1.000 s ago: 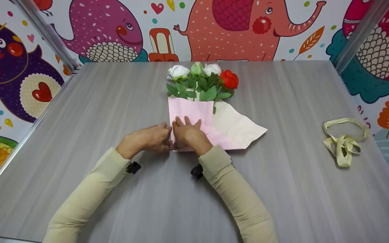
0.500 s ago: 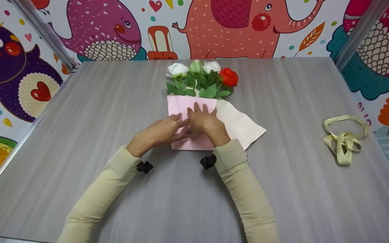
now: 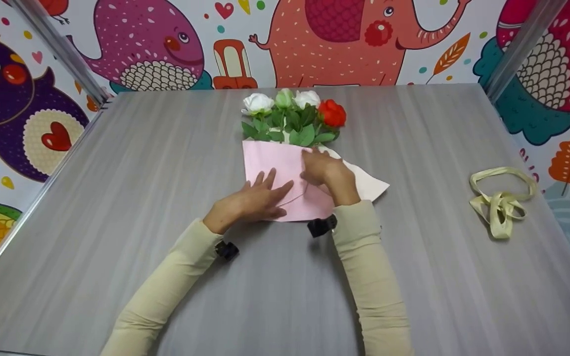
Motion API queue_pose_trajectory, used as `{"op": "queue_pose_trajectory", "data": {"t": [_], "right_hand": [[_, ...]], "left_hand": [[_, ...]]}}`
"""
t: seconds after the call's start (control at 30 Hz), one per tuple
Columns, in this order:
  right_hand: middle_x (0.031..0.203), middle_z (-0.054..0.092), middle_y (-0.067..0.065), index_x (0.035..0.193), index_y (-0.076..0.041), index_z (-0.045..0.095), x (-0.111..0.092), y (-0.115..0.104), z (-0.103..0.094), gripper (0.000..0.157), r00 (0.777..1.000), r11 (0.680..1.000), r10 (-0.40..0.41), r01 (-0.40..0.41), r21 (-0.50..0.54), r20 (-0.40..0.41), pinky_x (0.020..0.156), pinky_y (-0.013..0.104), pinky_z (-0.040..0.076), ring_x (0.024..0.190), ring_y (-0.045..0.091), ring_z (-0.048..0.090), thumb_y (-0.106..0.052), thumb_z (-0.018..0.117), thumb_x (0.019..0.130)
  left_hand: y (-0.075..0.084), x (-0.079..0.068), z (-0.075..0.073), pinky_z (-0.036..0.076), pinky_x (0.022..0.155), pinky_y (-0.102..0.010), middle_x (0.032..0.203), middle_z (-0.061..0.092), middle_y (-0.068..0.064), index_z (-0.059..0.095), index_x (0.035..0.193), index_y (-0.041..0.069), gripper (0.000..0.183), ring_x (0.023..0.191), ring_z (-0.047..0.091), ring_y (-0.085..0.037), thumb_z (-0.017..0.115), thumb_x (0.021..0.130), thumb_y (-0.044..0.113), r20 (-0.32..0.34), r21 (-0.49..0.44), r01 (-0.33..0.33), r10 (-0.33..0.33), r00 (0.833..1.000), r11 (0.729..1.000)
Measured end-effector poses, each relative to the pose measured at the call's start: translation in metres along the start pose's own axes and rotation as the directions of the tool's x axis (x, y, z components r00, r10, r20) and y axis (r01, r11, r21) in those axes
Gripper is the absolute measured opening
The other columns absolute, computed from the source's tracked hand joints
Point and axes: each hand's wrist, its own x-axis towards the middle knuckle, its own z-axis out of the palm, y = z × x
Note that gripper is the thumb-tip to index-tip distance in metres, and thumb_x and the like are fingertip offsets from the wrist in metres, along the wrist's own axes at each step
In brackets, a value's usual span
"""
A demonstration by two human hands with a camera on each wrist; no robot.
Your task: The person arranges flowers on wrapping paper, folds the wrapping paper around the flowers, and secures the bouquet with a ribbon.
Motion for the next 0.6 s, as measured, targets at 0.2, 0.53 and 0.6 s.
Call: {"op": "queue_pose_trajectory", "data": {"t": [0.2, 0.53, 0.6], "right_hand": [[0.158, 0.029, 0.032, 0.157, 0.007, 0.009, 0.009, 0.014, 0.005, 0.068, 0.994, 0.991, -0.018, 0.032, 0.133, -0.103, 0.122, 0.058, 0.022, 0.146, 0.047, 0.032, -0.018, 0.044, 0.105], [0.169, 0.0, 0.016, 0.16, -0.007, -0.012, 0.034, 0.036, 0.026, 0.079, 0.965, 0.891, 0.089, 0.033, 0.453, -0.246, 0.127, 0.047, 0.005, 0.156, 0.034, 0.008, -0.001, 0.038, 0.1], [0.169, 0.006, 0.018, 0.16, -0.008, -0.009, 0.034, 0.039, 0.027, 0.081, 0.96, 0.883, 0.097, 0.038, 0.467, -0.262, 0.127, 0.048, 0.007, 0.155, 0.034, 0.012, 0.004, 0.036, 0.095]], "left_hand": [[0.0, -0.001, 0.0, 0.015, 0.116, -0.074, 0.168, -0.003, -0.022, 0.018, 0.161, 0.031, 0.07, 0.155, 0.001, -0.047, 0.053, 0.102, 0.042, 0.003, -0.042, 0.007, -0.007, 1.0, 0.999], [0.002, 0.001, 0.0, 0.016, 0.114, -0.076, 0.168, -0.004, -0.021, 0.02, 0.161, 0.029, 0.068, 0.154, 0.002, -0.049, 0.052, 0.103, 0.042, 0.018, 0.003, -0.001, 0.001, 1.0, 1.0], [0.003, 0.0, -0.001, 0.017, 0.112, -0.077, 0.169, -0.003, -0.02, 0.022, 0.161, 0.029, 0.067, 0.153, 0.003, -0.05, 0.053, 0.103, 0.041, 0.012, 0.015, -0.007, 0.007, 1.0, 1.0]]}}
